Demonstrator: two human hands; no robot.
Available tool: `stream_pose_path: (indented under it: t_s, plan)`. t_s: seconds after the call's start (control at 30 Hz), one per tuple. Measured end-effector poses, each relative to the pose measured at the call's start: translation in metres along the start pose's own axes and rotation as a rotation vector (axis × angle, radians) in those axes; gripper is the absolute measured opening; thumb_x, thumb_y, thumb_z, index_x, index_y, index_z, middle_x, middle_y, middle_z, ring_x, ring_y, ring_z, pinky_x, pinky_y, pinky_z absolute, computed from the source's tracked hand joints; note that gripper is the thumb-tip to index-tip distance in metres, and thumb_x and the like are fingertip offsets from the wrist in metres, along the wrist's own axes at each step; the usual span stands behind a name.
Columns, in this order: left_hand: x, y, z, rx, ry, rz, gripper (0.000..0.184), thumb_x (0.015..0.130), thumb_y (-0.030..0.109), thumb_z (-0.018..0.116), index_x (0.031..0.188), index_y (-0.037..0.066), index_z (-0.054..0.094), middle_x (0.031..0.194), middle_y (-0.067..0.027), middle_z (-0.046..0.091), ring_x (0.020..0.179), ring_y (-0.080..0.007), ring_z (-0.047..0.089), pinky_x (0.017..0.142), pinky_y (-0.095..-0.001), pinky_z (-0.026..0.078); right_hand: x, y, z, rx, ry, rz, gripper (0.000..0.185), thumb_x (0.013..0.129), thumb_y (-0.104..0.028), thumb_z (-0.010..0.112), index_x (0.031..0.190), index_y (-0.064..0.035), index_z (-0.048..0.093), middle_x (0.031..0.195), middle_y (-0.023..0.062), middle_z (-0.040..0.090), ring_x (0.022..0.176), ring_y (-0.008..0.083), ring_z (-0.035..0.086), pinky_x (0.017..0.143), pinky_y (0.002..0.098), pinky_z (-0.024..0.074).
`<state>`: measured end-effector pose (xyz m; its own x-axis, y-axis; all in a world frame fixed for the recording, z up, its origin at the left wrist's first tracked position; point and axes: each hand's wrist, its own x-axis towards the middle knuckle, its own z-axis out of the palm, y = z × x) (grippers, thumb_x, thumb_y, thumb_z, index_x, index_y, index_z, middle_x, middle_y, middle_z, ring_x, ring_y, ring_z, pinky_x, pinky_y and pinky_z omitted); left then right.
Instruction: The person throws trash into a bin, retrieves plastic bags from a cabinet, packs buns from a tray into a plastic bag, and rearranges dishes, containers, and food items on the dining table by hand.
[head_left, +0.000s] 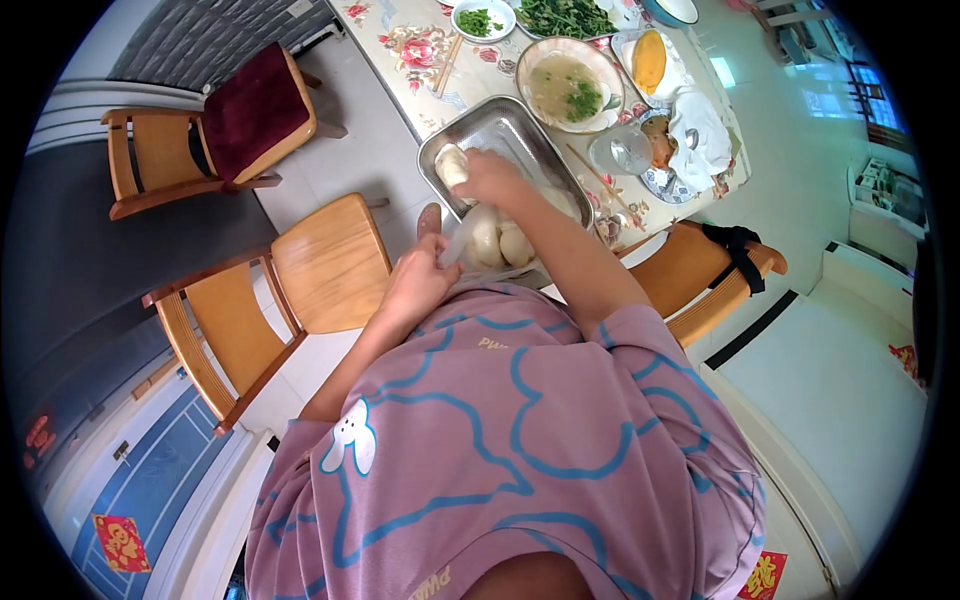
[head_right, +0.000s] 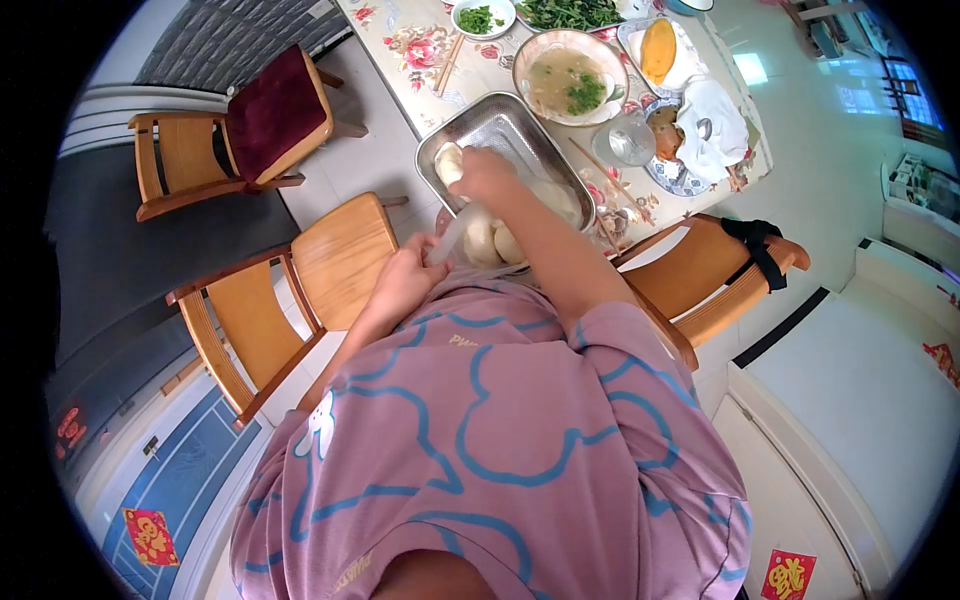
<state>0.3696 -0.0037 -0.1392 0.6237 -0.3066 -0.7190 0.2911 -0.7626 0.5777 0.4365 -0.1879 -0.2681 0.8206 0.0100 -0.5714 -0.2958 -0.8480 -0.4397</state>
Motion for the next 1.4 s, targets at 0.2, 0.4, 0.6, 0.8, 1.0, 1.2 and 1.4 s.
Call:
stream_pose_path:
  t_s: [0.2,0.4,0.6,0.8,1.0,1.2,1.4]
  plan:
    - [0.026,-0.031,0.013,-0.010,0.078,0.419,0.022,0.082,0.020,0.068,0.082,-0.001,0.063,0.080,-0.0103,0.062,0.075,-0.0285,0.061,0.078,-0.0334,0.046,-0.008,0.048,-0.025,1.417,-0.048,0.038,0.049,0.077,-0.032,0.069,0.117,-0.0067,0.055,0.113,0.0077,0.058,0.101,0.0169,0.056,0.084,0.0360,0.0484]
    - [0.030,0.003,-0.007,-1.104,-0.274,0.137,0.021,0.090,0.009,0.059,0.111,0.007,0.064,0.089,0.0020,0.058,0.075,-0.0069,0.054,0.073,-0.0228,0.045,-0.118,0.039,-0.098,1.773,0.139,-0.105,0.041,0.086,-0.030,0.059,0.122,-0.0090,0.057,0.102,0.0036,0.063,0.091,0.0132,0.060,0.075,0.0292,0.0492]
    - [0.023,0.020,-0.006,-0.990,-0.440,0.229,0.057,0.092,0.007,0.056,0.144,0.009,0.035,0.081,0.0028,0.056,0.071,-0.0075,0.053,0.081,-0.0235,0.045,-0.181,0.017,-0.086,0.412,0.129,-0.005,0.041,0.084,-0.035,0.058,0.111,-0.0049,0.062,0.100,0.0161,0.065,0.099,0.0272,0.059,0.082,0.0399,0.0468]
    - [0.016,0.042,-0.010,-0.806,-0.504,0.277,0.060,0.089,0.005,0.055,0.145,0.010,0.035,0.084,0.0013,0.058,0.075,-0.0061,0.052,0.075,-0.0211,0.043,-0.128,0.004,-0.010,0.263,0.588,0.073,0.044,0.085,-0.039,0.058,0.110,-0.0029,0.059,0.113,0.0204,0.057,0.105,0.0381,0.052,0.086,0.0452,0.0434]
    - [0.044,0.037,-0.029,-0.920,-0.354,0.228,0.057,0.086,0.003,0.055,0.141,0.009,0.042,0.077,0.0028,0.056,0.069,-0.0062,0.051,0.073,-0.0204,0.043,-0.126,0.022,0.000,0.251,0.673,-0.102,0.043,0.085,-0.039,0.060,0.110,-0.0036,0.059,0.114,0.0184,0.054,0.106,0.0385,0.051,0.089,0.0456,0.0431]
    - [0.062,0.029,-0.043,-0.840,-0.339,0.241,0.057,0.084,0.003,0.056,0.140,0.007,0.043,0.078,0.0021,0.054,0.064,-0.0044,0.049,0.062,-0.0184,0.040,-0.172,0.042,-0.036,-0.092,0.721,0.208,0.058,0.085,-0.040,0.062,0.127,-0.0016,0.049,0.127,0.0233,0.050,0.111,0.0393,0.052,0.093,0.0433,0.0434]
    - [0.069,0.053,-0.050,-0.709,-0.355,0.277,0.052,0.085,0.003,0.054,0.137,0.006,0.047,0.068,0.0052,0.048,0.057,-0.0041,0.043,0.066,-0.0200,0.041,-0.162,0.084,-0.018,0.648,0.472,0.409,0.034,0.087,-0.027,0.062,0.109,-0.0030,0.052,0.096,0.0135,0.058,0.085,0.0219,0.058,0.068,0.0338,0.0479]
